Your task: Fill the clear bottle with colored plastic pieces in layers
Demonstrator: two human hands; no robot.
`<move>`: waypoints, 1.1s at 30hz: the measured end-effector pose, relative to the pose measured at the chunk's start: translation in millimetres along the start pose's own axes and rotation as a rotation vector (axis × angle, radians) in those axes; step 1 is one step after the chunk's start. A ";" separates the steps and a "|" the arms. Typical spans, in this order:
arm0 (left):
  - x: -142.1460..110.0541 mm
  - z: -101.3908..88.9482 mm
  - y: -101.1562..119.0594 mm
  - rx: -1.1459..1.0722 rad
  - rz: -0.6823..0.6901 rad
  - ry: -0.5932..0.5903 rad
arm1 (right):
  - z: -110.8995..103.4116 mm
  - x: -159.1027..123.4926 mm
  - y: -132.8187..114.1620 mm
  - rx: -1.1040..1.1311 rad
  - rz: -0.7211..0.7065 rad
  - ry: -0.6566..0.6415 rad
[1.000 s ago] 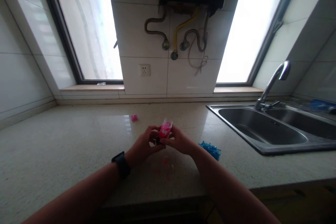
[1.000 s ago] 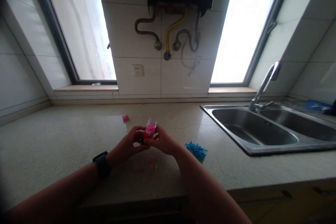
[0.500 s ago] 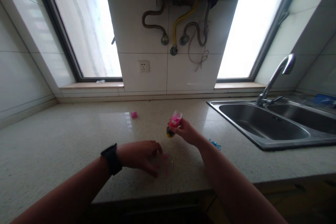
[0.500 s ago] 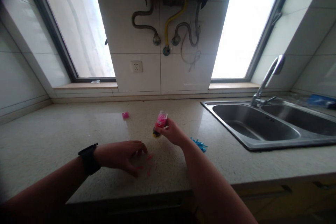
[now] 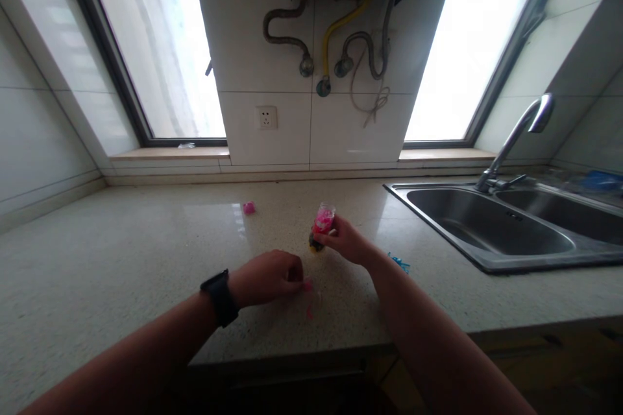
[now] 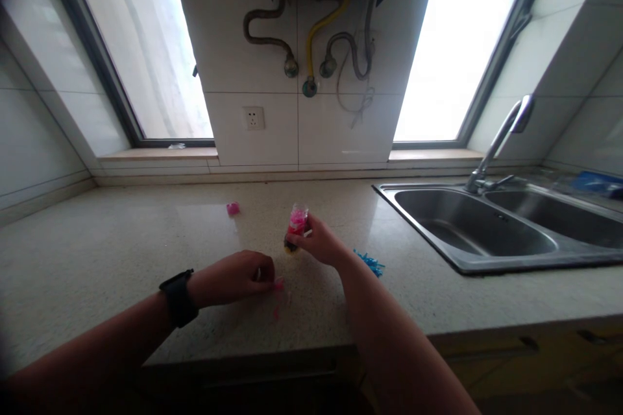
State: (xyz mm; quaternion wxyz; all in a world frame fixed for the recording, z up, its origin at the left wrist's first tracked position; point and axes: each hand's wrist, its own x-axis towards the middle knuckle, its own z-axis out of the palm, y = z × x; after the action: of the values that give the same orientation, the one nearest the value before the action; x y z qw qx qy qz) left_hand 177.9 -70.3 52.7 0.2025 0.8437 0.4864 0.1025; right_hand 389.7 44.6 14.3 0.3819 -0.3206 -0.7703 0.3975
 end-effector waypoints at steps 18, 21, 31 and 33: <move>-8.6 -2.1 15.5 -0.017 0.152 -0.072 | -1.9 -1.1 0.4 -0.033 -0.008 -0.007; -8.4 1.8 17.0 0.000 0.127 -0.057 | -1.5 -1.2 0.3 -0.058 -0.008 -0.004; -4.1 14.3 19.9 0.002 0.125 0.006 | -0.7 -2.9 -2.5 -0.079 -0.053 -0.022; -3.3 15.5 18.8 0.002 0.131 0.011 | -0.7 -2.9 -2.0 -0.094 -0.049 -0.023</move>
State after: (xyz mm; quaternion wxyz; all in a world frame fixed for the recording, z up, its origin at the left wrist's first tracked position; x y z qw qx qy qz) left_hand 196.7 -85.2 47.2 0.1920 0.8734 0.4314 0.1196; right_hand 391.4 41.5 15.3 0.3671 -0.3147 -0.8001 0.3551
